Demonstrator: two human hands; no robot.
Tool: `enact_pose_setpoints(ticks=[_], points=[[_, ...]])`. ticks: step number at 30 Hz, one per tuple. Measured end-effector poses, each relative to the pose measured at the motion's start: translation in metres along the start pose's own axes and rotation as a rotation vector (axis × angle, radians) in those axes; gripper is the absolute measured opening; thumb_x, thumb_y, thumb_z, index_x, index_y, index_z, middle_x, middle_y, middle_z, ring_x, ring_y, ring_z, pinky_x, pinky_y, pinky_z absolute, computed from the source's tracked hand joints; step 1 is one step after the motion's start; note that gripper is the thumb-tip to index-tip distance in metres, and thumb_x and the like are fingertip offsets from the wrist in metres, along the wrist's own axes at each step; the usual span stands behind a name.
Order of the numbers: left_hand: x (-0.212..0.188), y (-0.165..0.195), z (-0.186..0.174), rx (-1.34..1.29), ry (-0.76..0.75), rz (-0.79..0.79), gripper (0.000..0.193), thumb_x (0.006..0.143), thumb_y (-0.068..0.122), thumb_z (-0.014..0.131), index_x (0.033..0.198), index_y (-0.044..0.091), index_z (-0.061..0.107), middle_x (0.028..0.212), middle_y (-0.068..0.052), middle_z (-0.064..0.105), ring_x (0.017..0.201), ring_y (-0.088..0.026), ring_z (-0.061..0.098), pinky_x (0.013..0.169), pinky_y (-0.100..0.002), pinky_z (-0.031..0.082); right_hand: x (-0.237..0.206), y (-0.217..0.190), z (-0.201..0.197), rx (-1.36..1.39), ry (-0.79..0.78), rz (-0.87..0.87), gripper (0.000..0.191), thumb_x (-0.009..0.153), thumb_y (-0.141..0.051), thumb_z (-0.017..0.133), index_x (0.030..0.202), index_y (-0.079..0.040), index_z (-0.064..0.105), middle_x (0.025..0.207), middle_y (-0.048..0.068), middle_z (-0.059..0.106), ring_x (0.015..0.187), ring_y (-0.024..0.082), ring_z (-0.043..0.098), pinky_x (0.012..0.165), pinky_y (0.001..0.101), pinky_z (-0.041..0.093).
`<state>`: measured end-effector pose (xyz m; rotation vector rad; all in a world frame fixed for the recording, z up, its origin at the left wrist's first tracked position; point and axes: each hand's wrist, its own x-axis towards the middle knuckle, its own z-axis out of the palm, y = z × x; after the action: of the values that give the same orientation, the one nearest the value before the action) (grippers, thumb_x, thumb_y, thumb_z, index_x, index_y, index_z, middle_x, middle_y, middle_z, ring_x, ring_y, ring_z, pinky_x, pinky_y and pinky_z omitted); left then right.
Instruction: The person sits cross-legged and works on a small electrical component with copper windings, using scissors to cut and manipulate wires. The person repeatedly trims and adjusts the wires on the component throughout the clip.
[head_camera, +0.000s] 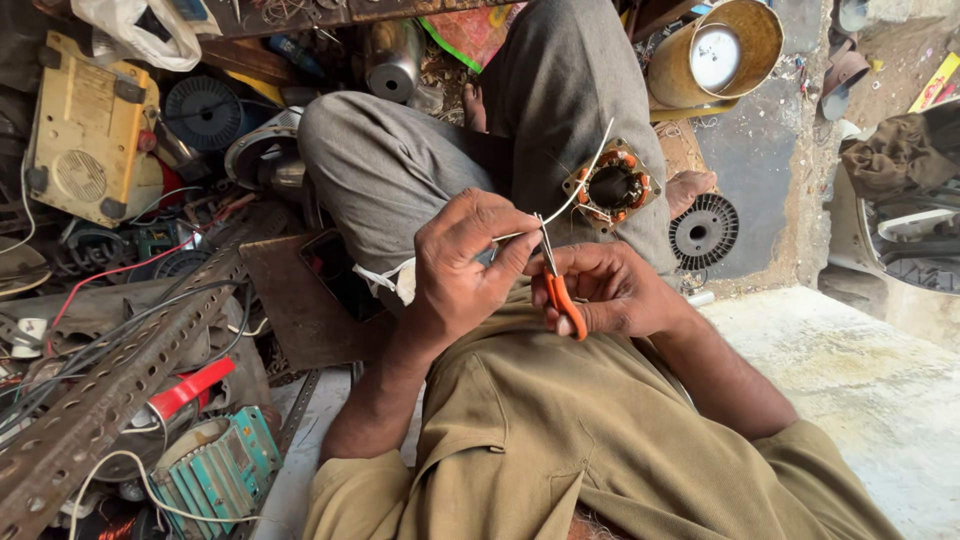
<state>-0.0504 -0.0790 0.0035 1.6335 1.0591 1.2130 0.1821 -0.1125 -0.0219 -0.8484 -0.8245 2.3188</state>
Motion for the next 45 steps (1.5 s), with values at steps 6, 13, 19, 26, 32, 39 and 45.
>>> enact_pose_setpoints(ticks=[6,13,19,26,32,39,45], points=[[-0.013,-0.01,0.013,-0.507,0.097,-0.183,0.016,0.096,0.001,0.075,0.111,0.005,0.072,0.11,-0.008,0.068,0.098,-0.015,0.07,0.086,-0.029,0.061,0.005,-0.002,0.006,-0.042,-0.046,-0.076,0.056,0.084,0.005,0.084,0.135,0.006,0.063,0.114,0.01,0.07,0.099,0.013,0.068,0.09,0.0278,0.057],[-0.023,-0.016,0.018,-0.447,0.116,-0.112,0.012,0.1,0.003,0.073,0.11,0.004,0.066,0.119,-0.012,0.066,0.106,-0.016,0.071,0.093,-0.029,0.064,0.013,-0.005,0.015,-0.155,-0.008,-0.145,0.062,0.082,0.002,0.085,0.14,0.003,0.06,0.115,0.007,0.067,0.098,0.011,0.067,0.09,0.0256,0.057],[-0.028,-0.025,0.022,-0.951,0.061,-0.337,0.008,0.105,0.005,0.065,0.107,0.002,0.059,0.122,-0.02,0.069,0.111,-0.026,0.074,0.095,-0.041,0.066,0.015,0.009,0.013,0.167,-0.112,-0.088,0.055,0.086,0.0,0.085,0.136,0.006,0.062,0.11,0.01,0.067,0.095,0.012,0.067,0.082,0.0257,0.058],[-0.028,-0.027,0.028,-1.091,0.077,-0.422,0.008,0.105,0.005,0.065,0.107,0.002,0.058,0.119,-0.02,0.068,0.114,-0.029,0.073,0.1,-0.044,0.064,0.016,0.014,0.01,0.082,-0.11,-0.131,0.06,0.086,-0.003,0.087,0.138,0.007,0.061,0.109,0.01,0.068,0.095,0.013,0.066,0.084,0.0245,0.057],[-0.02,-0.018,0.018,-0.845,-0.105,-0.34,0.009,0.109,0.009,0.063,0.107,0.004,0.056,0.12,-0.02,0.07,0.115,-0.024,0.071,0.101,-0.039,0.063,0.008,0.011,0.01,0.174,-0.096,-0.103,0.061,0.083,-0.007,0.088,0.137,0.005,0.063,0.107,0.01,0.069,0.09,0.014,0.07,0.074,0.0254,0.058],[0.01,-0.012,0.004,-0.548,0.016,-0.167,0.008,0.108,0.007,0.062,0.107,0.003,0.056,0.113,-0.016,0.072,0.101,-0.02,0.073,0.09,-0.035,0.062,-0.009,-0.019,0.008,-0.64,-0.058,-0.257,0.061,0.081,-0.007,0.084,0.137,-0.001,0.06,0.11,0.01,0.073,0.095,0.02,0.072,0.083,0.0332,0.059],[0.106,-0.058,-0.044,0.501,-0.148,0.293,0.008,0.094,-0.007,0.057,0.096,0.0,0.055,0.09,-0.019,0.061,0.086,-0.036,0.064,0.078,-0.048,0.054,-0.05,-0.036,-0.013,-1.383,0.004,-0.03,0.042,0.075,-0.013,0.078,0.112,0.001,0.063,0.105,0.018,0.065,0.08,0.032,0.068,0.069,0.045,0.059]])
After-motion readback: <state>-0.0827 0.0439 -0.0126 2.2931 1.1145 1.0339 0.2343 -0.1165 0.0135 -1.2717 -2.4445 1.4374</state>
